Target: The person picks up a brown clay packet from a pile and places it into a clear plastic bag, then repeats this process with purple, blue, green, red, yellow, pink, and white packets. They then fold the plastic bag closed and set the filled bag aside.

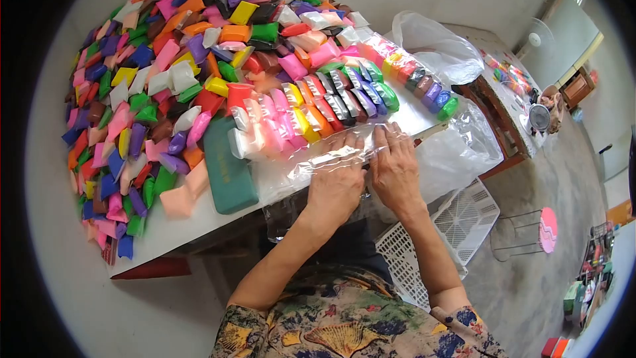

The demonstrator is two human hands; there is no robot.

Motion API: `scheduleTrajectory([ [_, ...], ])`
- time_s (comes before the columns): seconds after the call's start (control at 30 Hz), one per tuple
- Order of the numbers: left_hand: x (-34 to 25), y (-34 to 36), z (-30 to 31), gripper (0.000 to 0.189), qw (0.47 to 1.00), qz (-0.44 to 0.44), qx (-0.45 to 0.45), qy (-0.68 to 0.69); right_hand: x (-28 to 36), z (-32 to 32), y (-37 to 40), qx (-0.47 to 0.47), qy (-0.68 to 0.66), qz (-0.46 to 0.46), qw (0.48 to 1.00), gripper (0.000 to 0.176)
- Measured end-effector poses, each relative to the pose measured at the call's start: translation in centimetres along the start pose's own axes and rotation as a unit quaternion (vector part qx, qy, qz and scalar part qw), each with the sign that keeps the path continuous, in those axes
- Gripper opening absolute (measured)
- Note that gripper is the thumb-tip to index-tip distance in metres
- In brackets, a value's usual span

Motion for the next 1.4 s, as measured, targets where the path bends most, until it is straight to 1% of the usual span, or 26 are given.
scheduleTrajectory([
  [0.07, 0.2, 0.1, 0.4, 0.063, 1.000, 0.006, 0.010, -0.017, 0.0, 0.0, 0.0, -0.004, -0.003, 0.002, 1.000, 0.047],
  [0.17, -0.4, -0.1, 0.6, 0.061, 0.999, 0.033, 0.010, -0.022, 0.5, -0.3, 0.0, -0.008, -0.004, -0.001, 1.000, 0.048],
  [0.27, -1.6, -1.0, -0.5, 0.057, 0.995, 0.061, 0.041, -0.074, 0.3, -0.3, 0.0, -0.003, -0.016, -0.001, 1.000, 0.050],
  [0.37, -1.0, -1.8, -0.7, 0.055, 0.999, 0.022, 0.004, 0.050, -0.4, -0.6, 0.0, -0.007, -0.033, 0.005, 0.999, 0.048],
  [0.4, -0.5, -1.7, -1.4, 0.054, 0.998, -0.001, -0.027, 0.049, -0.6, -0.6, 0.0, -0.017, -0.034, 0.007, 0.999, 0.047],
  [0.5, -0.2, -1.8, -1.2, 0.051, 0.997, -0.034, -0.061, -0.010, -0.8, -0.6, -0.1, -0.039, -0.016, -0.001, 0.999, 0.048],
  [0.63, -0.2, -1.6, -1.2, 0.050, 0.999, -0.009, -0.044, -0.006, -1.2, -0.2, -0.2, -0.021, -0.005, -0.026, 0.999, 0.052],
  [0.73, -0.4, -1.7, -0.9, 0.048, 0.998, 0.005, -0.063, 0.014, -1.2, -0.2, -0.1, -0.017, 0.001, -0.033, 0.999, 0.052],
  [0.83, -0.3, -1.5, -0.7, 0.046, 0.996, 0.013, -0.064, 0.062, -1.2, -0.2, 0.1, -0.014, -0.001, -0.016, 1.000, 0.051],
  [0.93, -0.1, -1.4, -1.2, 0.045, 0.998, 0.016, -0.044, 0.035, -0.8, 1.3, 0.6, 0.004, -0.046, 0.005, 0.999, 0.045],
  [1.03, 0.0, -1.3, -0.8, 0.047, 0.999, 0.015, -0.027, 0.024, -0.2, 4.4, 1.6, 0.015, -0.095, 0.027, 0.995, 0.037],
  [1.13, -0.1, -1.1, -1.0, 0.048, 1.000, -0.008, -0.017, -0.009, -0.3, 7.6, 1.5, -0.006, -0.171, -0.042, 0.984, 0.032],
  [1.2, -0.1, -1.0, -1.2, 0.050, 1.000, -0.010, -0.020, -0.020, -0.3, 8.9, -0.7, -0.017, -0.167, -0.111, 0.980, 0.031],
  [1.23, -0.1, -1.0, -1.3, 0.050, 0.999, -0.011, -0.022, -0.026, -0.5, 9.1, -2.1, -0.023, -0.165, -0.146, 0.975, 0.031],
  [1.33, -0.1, -1.0, -1.4, 0.051, 0.999, -0.012, -0.027, -0.025, -0.7, 7.6, -6.2, -0.042, -0.100, -0.103, 0.989, 0.042],
  [1.4, -0.1, -1.0, -1.3, 0.050, 0.999, -0.015, -0.030, -0.018, -1.1, 5.4, -7.7, -0.028, -0.097, -0.071, 0.992, 0.053],
])
Point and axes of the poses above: each hand's wrist, its own y-axis away from the middle knuckle, its own z-axis out of the back of the hand, x = y × z, the point moved 1 cm from there along -y, towards the middle knuckle, and after that the axes turned 12 degrees about -z, right-handed, at the moved point
